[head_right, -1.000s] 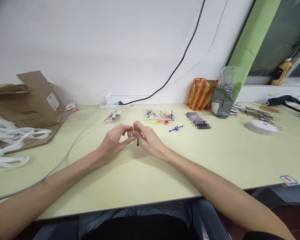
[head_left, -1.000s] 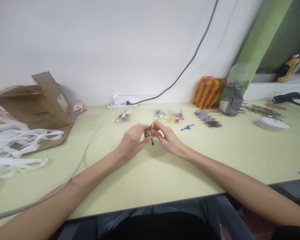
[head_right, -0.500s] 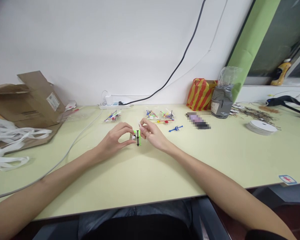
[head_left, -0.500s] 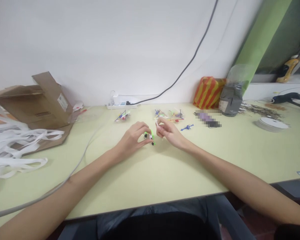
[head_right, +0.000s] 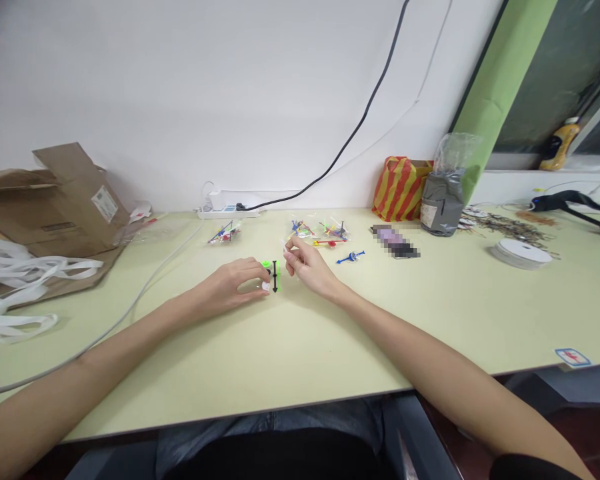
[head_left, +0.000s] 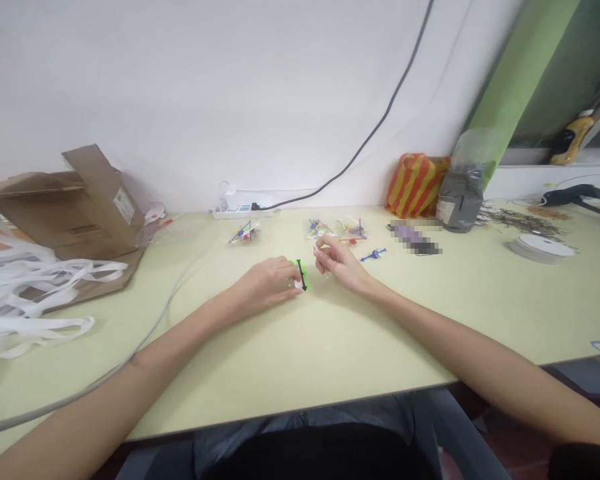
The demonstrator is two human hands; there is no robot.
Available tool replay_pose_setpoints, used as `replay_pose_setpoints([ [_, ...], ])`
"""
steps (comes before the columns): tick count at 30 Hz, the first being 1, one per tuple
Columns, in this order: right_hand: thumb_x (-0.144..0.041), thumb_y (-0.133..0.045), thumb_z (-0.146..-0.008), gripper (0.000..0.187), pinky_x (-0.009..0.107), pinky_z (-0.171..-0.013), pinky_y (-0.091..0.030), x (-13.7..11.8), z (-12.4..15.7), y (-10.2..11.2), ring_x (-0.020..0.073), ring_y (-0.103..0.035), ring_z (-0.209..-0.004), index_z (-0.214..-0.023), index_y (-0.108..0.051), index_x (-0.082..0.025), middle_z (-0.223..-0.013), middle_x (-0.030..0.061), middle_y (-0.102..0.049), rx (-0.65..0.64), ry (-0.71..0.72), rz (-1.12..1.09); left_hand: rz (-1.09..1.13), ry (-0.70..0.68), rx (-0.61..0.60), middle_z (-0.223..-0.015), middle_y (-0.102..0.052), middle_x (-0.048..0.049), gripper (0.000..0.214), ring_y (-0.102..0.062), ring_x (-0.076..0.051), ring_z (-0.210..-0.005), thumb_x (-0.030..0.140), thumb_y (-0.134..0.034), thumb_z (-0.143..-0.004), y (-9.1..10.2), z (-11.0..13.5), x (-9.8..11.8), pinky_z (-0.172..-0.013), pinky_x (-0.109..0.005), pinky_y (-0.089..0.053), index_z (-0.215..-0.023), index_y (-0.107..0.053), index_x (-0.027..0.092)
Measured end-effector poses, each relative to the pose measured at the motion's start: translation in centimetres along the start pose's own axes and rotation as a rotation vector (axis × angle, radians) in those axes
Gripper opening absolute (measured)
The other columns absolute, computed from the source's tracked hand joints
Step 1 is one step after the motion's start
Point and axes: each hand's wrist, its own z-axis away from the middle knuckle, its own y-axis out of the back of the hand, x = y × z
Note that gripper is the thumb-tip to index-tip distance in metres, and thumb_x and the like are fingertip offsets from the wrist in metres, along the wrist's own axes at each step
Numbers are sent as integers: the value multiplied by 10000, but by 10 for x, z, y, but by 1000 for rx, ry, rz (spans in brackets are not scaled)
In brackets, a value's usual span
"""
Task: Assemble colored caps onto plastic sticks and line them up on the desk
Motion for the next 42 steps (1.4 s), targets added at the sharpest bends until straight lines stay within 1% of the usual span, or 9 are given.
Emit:
replay_pose_setpoints([
  [3, -450, -475, -973, 225, 259, -582, -343, 0, 0, 0, 136, -457, -567, -923, -437, -233, -617, -44, -536, -3, -11, 13, -48, -61, -14, -971, -666, -58, 124, -612, -207, -937, 317, -598, -926, 2, 0, -1, -806, -325, -474, -967, -678, 233],
  [9, -454, -467, -983, 260, 259, -574, -326, -4, -1, 1, 133, -461, -570, -873, -462, -218, -613, -30, -538, 8, 2, 66, -32, -19, -21, -867, -667, -38, 112, -608, -179, -825, 282, -567, -925, 0, 2, -2, -738, -293, -460, -913, -657, 216],
  [16, -453, -477, -986, 275, 252, -575, -330, -3, -2, 1, 128, -482, -571, -863, -486, -207, -608, -27, -544, 6, 13, 101, -119, -48, -20, -957, -669, -49, 139, -591, -191, -915, 278, -552, -948, 0, 1, -8, -793, -310, -431, -939, -675, 213],
  [21, -422, -478, -985, 253, 248, -596, -354, -2, -2, 2, 126, -503, -586, -879, -519, -196, -615, -24, -563, 16, 3, 142, -129, -22, -24, -896, -678, -37, 141, -587, -189, -883, 304, -564, -956, -4, -1, -14, -792, -308, -425, -974, -668, 209],
  [24, -397, -482, -976, 261, 244, -597, -359, -1, -4, 3, 125, -509, -594, -864, -566, -178, -627, -11, -585, 33, -16, 182, -140, -17, -12, -869, -684, -32, 136, -581, -186, -855, 305, -570, -951, -5, -1, -15, -788, -310, -418, -958, -665, 207],
  [29, -375, -508, -941, 332, 248, -570, -337, 3, -6, 7, 117, -470, -572, -748, -651, -145, -619, -5, -561, 49, -77, 295, -165, -5, -3, -869, -693, -33, 149, -577, -194, -874, 329, -583, -944, -3, -2, -12, -789, -318, -410, -957, -670, 208],
  [34, -410, -560, -909, 383, 254, -561, -320, 5, -3, 11, 121, -483, -551, -635, -623, -149, -558, 0, -558, 80, -188, 430, -170, 38, 30, -847, -685, -25, 225, -572, -196, -879, 370, -507, -989, -2, -2, -9, -805, -333, -414, -1022, -662, 210],
  [38, -465, -525, -929, 441, 261, -557, -345, 7, -4, 19, 120, -492, -506, -643, -631, -146, -548, 13, -587, 14, -255, 446, -213, 61, 131, -871, -678, -30, 271, -554, -195, -874, 337, -407, -1026, -2, -1, -12, -817, -340, -411, -1028, -643, 203],
  [42, -370, -624, -855, 259, 250, -593, -385, 8, -7, 30, 133, -559, -614, -774, -698, -136, -692, 33, -673, -131, -197, 405, -254, 203, 182, -854, -637, -33, 228, -545, -181, -800, 231, -399, -984, -1, 0, -18, -747, -324, -405, -867, -591, 197],
])
